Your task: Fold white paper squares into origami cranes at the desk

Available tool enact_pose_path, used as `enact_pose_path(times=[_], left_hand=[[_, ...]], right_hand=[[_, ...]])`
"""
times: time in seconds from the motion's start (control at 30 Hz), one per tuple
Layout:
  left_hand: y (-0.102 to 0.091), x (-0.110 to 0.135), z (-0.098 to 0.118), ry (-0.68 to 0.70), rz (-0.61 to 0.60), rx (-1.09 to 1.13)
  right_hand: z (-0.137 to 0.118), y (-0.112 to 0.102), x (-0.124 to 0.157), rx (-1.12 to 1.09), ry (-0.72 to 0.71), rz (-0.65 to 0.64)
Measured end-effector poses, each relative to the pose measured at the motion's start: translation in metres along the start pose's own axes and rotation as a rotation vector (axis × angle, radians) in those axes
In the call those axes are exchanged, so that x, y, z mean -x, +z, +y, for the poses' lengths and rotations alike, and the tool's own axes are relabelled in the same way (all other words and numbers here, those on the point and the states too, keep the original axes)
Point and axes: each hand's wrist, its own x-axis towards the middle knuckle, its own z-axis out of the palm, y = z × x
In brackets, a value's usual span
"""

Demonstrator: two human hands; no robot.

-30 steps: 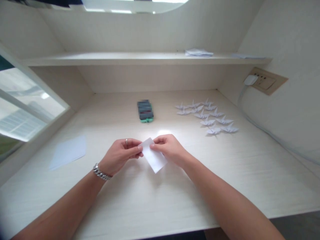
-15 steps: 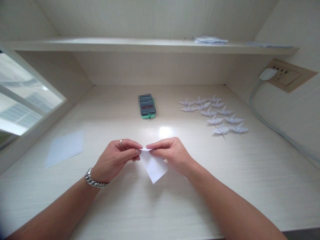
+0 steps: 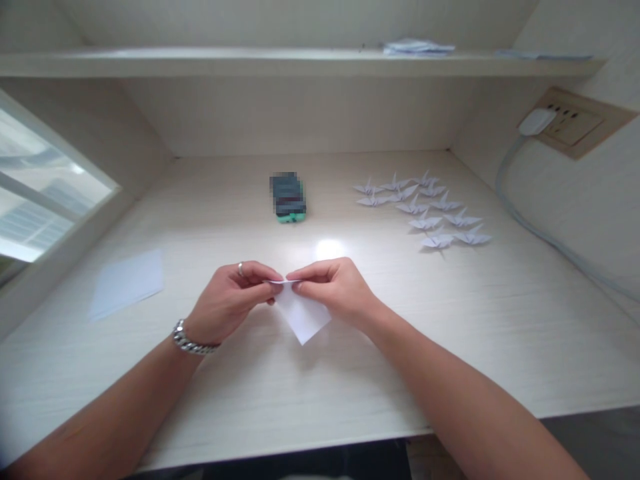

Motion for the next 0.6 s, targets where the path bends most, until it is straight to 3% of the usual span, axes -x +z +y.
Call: enact_pose_path(times=[0.13,0.33,0.6], left_hand=[[-0.005,0.000,-0.001,0.006,-0.027,0.034],[-0.005,0.003,0.008,0.066,-0.046,-0.138],[0.000,0.004,0.009,0.077,-0.056,-0.131]], right_hand=[[-0.001,-0.001,0.000,-0.009,-0.037,0.006],[-0.006,-0.004,0.002,-0.087,0.018,-0.119],[-0.001,0.005,0.002,0.051,0.038,-0.038]])
